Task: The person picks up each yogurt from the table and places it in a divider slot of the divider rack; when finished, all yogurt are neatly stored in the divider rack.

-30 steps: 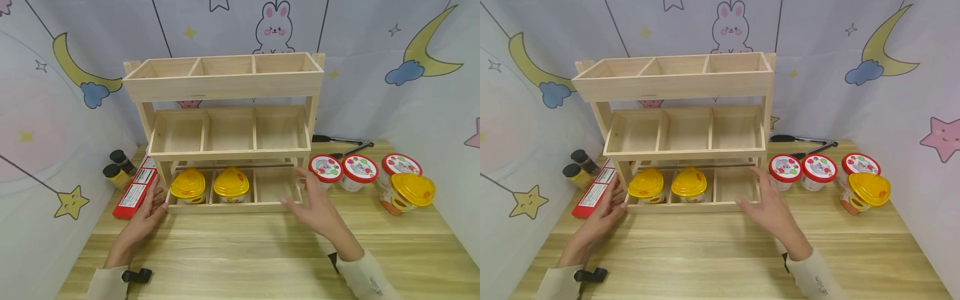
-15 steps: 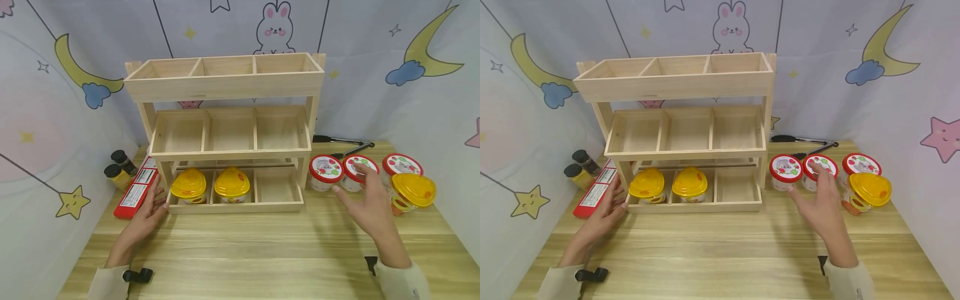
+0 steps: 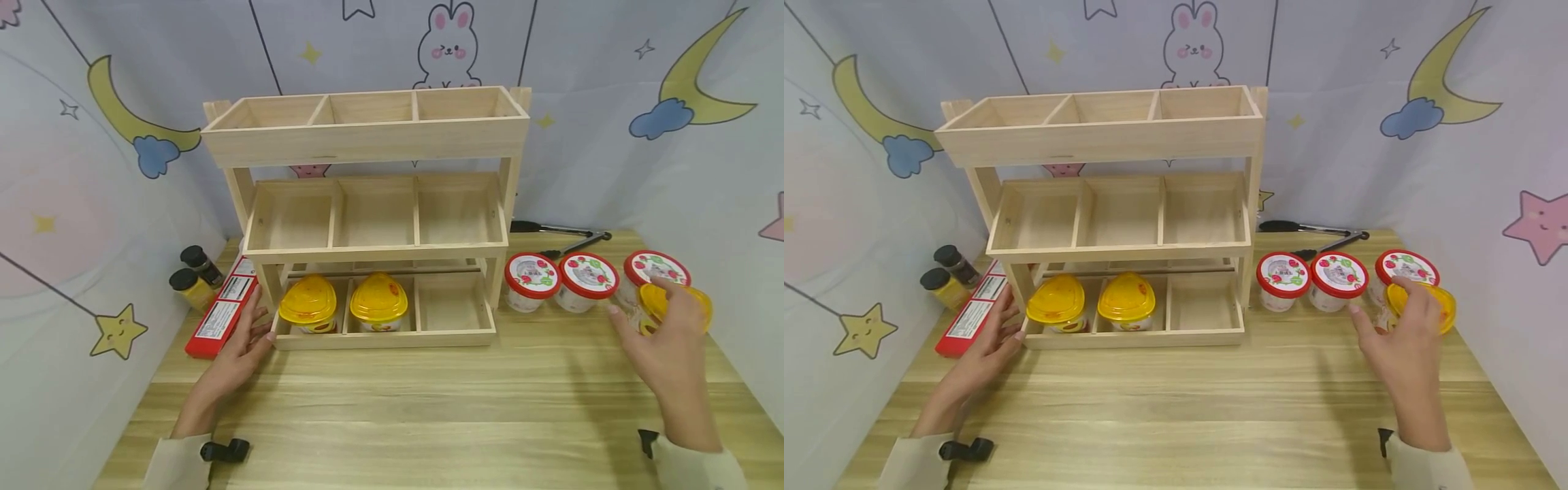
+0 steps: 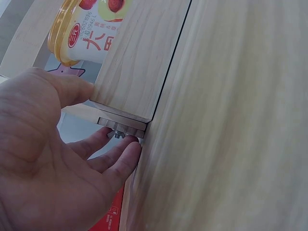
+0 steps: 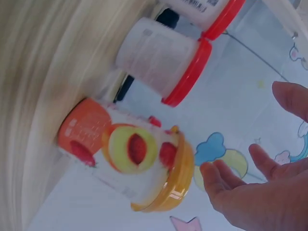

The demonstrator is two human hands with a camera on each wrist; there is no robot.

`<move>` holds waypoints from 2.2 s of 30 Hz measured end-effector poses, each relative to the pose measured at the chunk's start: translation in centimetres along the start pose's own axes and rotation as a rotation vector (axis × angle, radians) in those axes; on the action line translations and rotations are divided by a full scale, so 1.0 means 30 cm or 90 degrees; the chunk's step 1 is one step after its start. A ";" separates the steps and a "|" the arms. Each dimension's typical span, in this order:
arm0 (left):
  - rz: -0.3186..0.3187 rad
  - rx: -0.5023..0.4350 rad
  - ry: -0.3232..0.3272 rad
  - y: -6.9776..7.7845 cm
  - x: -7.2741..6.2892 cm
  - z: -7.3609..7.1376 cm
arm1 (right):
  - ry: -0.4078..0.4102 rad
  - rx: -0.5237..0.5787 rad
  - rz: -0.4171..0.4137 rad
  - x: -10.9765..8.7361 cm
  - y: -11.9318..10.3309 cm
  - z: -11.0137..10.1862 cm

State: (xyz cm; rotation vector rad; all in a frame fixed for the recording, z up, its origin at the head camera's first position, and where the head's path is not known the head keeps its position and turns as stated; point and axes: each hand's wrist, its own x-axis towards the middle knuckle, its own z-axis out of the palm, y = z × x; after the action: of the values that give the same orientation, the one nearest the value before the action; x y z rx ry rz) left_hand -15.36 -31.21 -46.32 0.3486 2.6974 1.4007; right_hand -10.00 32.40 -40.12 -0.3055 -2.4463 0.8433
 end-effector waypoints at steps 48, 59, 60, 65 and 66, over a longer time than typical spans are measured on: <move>-0.010 0.000 -0.003 0.006 -0.005 -0.001 | 0.018 0.038 0.352 0.020 0.151 -0.050; -0.001 0.017 0.000 0.005 -0.007 -0.003 | 0.078 0.251 0.246 -0.002 0.027 -0.060; -0.002 0.017 0.001 0.005 -0.006 -0.002 | 0.077 0.287 0.226 -0.006 0.010 -0.057; -0.004 0.006 0.001 0.000 -0.009 -0.002 | 0.036 0.314 0.109 -0.032 -0.065 -0.041; -0.005 0.003 0.001 -0.001 -0.009 -0.002 | 0.025 0.299 0.086 -0.038 -0.077 -0.038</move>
State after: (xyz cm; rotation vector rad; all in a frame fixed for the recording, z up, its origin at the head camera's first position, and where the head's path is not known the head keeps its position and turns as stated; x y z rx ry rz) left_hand -15.11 -31.34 -46.31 0.3364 2.7000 1.3935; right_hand -8.51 30.74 -38.39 -0.3071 -2.1269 1.4176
